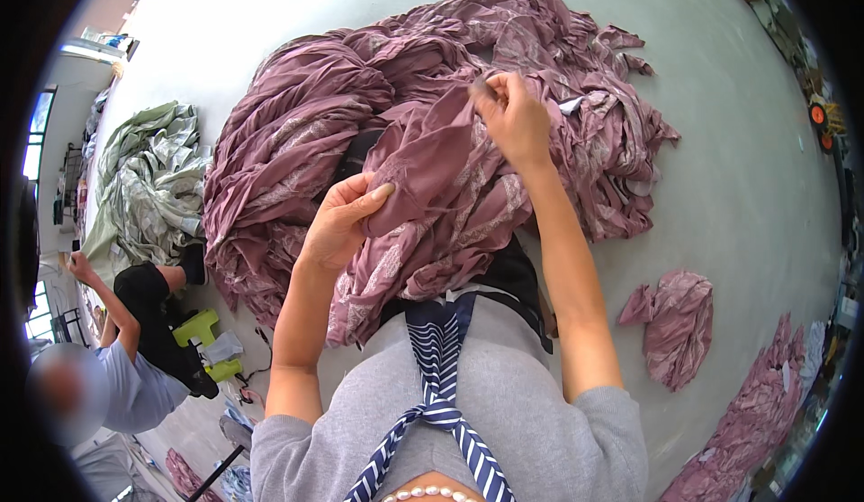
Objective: The person repeatedly picks up pink garments from a large pile, uses a small blade to cut off the attached tags, and places the garments back on the pile. The process is repeated for multiple items.
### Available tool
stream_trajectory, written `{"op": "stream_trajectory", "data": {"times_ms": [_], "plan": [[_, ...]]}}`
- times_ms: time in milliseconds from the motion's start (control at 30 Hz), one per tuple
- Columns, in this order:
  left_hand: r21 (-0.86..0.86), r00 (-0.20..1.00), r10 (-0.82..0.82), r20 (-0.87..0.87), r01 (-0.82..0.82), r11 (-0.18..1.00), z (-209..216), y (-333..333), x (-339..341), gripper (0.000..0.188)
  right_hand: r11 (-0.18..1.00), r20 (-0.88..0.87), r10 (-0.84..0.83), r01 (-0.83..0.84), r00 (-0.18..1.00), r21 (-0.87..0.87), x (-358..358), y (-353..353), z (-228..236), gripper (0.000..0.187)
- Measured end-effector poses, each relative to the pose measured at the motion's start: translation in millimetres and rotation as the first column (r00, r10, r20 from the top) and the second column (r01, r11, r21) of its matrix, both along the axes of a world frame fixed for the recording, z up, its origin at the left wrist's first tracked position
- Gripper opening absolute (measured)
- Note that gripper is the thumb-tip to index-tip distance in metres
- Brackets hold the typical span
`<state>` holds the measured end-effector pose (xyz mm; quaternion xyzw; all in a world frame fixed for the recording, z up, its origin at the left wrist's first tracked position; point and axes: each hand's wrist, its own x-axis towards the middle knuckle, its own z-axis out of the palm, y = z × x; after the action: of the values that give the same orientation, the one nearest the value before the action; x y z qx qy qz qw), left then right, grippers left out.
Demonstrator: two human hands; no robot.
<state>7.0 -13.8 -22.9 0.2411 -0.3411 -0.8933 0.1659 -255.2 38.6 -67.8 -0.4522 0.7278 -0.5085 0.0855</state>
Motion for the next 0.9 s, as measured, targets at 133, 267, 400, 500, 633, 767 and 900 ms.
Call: {"op": "stream_trajectory", "data": {"times_ms": [133,267,400,500,633,767,900], "plan": [[-0.052,0.998,0.053,0.027,-0.051,0.997,3.6,-2.1,2.7,0.02,0.976,-0.096,0.216,-0.215,0.972,0.016,45.0,33.9,52.5,0.026],[-0.082,0.998,0.052,0.03,-0.05,0.995,9.7,-4.8,1.8,0.02,0.927,-0.14,0.372,-0.375,0.918,0.003,62.8,46.3,63.9,0.022],[-0.138,0.999,0.015,0.05,-0.008,0.99,8.3,-5.8,1.5,0.018,0.906,-0.27,0.405,-0.424,0.874,-0.012,63.3,42.5,64.2,0.027],[-0.156,0.996,-0.075,0.041,0.081,0.984,9.5,-7.0,0.0,0.017,0.896,-0.355,0.399,-0.442,0.846,-0.047,62.1,39.5,65.2,0.026],[-0.15,0.997,-0.064,0.046,0.07,0.986,15.4,-4.7,-2.2,0.016,0.901,-0.406,0.359,-0.426,0.841,-0.087,61.4,40.0,61.5,0.025],[-0.122,1.0,0.01,0.025,-0.007,0.993,8.0,-5.1,0.9,0.02,0.928,-0.08,0.354,-0.361,0.932,-0.091,57.3,49.1,64.6,0.026],[-0.026,0.998,0.041,-0.037,-0.042,0.999,3.5,-7.6,4.0,0.026,0.932,0.211,0.36,-0.357,0.909,-0.057,65.1,52.7,50.2,0.026]]}}
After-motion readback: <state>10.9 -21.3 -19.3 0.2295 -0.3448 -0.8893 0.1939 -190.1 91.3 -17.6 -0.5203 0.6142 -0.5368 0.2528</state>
